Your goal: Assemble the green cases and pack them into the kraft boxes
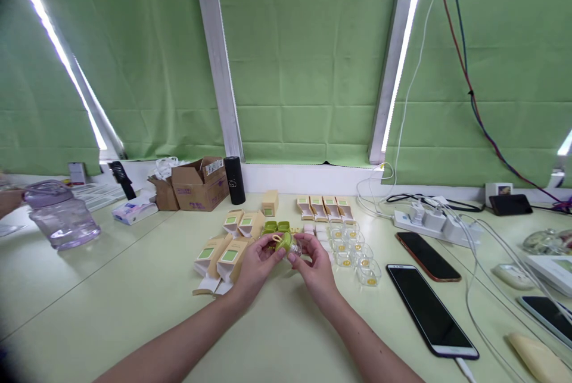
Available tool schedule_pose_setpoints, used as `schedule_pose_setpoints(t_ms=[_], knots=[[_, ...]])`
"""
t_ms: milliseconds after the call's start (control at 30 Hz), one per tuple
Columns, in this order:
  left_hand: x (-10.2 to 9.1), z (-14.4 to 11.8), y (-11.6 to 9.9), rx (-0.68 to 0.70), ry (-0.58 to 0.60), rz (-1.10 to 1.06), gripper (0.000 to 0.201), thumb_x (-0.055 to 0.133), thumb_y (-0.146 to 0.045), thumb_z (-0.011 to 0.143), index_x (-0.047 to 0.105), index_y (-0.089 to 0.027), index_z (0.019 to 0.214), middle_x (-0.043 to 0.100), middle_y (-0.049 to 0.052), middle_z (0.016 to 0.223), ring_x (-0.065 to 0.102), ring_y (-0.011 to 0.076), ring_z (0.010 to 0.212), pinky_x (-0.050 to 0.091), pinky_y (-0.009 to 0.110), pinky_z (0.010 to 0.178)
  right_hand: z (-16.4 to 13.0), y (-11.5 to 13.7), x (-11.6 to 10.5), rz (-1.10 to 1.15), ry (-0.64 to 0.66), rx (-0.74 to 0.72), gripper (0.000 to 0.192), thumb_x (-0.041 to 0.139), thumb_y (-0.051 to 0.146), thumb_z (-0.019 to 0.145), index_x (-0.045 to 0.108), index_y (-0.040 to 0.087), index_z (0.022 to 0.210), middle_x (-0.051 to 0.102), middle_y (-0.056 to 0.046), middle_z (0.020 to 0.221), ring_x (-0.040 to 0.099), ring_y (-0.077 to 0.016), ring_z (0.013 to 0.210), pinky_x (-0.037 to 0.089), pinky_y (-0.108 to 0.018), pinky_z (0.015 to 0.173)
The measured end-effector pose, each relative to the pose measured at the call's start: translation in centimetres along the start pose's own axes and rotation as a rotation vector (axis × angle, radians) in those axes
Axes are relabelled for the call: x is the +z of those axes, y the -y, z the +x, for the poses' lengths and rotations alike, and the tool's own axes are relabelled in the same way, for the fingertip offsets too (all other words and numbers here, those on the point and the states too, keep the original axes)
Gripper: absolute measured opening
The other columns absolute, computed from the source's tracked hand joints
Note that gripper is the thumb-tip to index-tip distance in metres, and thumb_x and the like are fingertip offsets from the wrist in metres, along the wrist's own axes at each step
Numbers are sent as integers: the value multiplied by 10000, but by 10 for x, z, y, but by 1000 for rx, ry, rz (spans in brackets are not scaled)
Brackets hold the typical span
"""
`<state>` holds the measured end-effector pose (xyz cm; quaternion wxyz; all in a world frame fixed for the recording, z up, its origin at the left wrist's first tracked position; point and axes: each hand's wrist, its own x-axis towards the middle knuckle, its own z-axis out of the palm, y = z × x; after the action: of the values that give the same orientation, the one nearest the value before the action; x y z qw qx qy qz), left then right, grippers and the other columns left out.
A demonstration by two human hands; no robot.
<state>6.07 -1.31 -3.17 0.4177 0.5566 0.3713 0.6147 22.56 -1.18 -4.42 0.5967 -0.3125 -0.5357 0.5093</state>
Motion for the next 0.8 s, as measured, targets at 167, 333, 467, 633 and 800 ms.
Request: schedule_pose_setpoints(t_ms=[167, 333, 467, 633, 800], knots=[[0, 0, -2, 13, 12, -5, 520, 907, -468, 745, 758, -150, 1129, 743, 151, 1182, 730, 289, 1062, 590, 407, 966, -1, 2, 0, 23, 47, 13, 527, 935, 464, 717, 673, 270, 1132, 746, -75, 1098, 674, -251, 1005, 589, -343, 782], [0, -2, -6, 15, 33, 13, 502, 891, -475, 764, 776, -163, 1139, 729, 149, 1201, 725, 297, 1073, 604, 406, 945, -2, 3, 1, 4, 67, 25, 583, 934, 456, 711, 670, 283, 1202, 735, -76, 1080, 668, -279, 1044, 591, -383, 819], [0, -2, -6, 20, 44, 24, 505, 893, -482, 756, 785, -169, 1137, 723, 138, 1167, 724, 294, 1050, 609, 397, 917, -3, 2, 2, -32, 70, 27, 584, 927, 460, 710, 674, 284, 1207, 733, -90, 1135, 663, -297, 1089, 587, -389, 813], [1, -1, -7, 19, 41, 22, 494, 905, -468, 742, 786, -171, 1118, 734, 141, 1174, 724, 296, 1059, 605, 397, 928, -4, 1, 3, -28, 58, 2, 557, 909, 482, 732, 675, 292, 1200, 739, -91, 1136, 673, -303, 1108, 584, -398, 831], [1, 0, -7, -12, 38, 5, 531, 923, -458, 723, 770, -166, 1140, 750, 145, 1196, 729, 284, 1048, 600, 384, 927, -6, 3, 4, -9, 69, -7, 566, 903, 491, 754, 643, 302, 1219, 742, -80, 1120, 685, -280, 1066, 578, -372, 820]])
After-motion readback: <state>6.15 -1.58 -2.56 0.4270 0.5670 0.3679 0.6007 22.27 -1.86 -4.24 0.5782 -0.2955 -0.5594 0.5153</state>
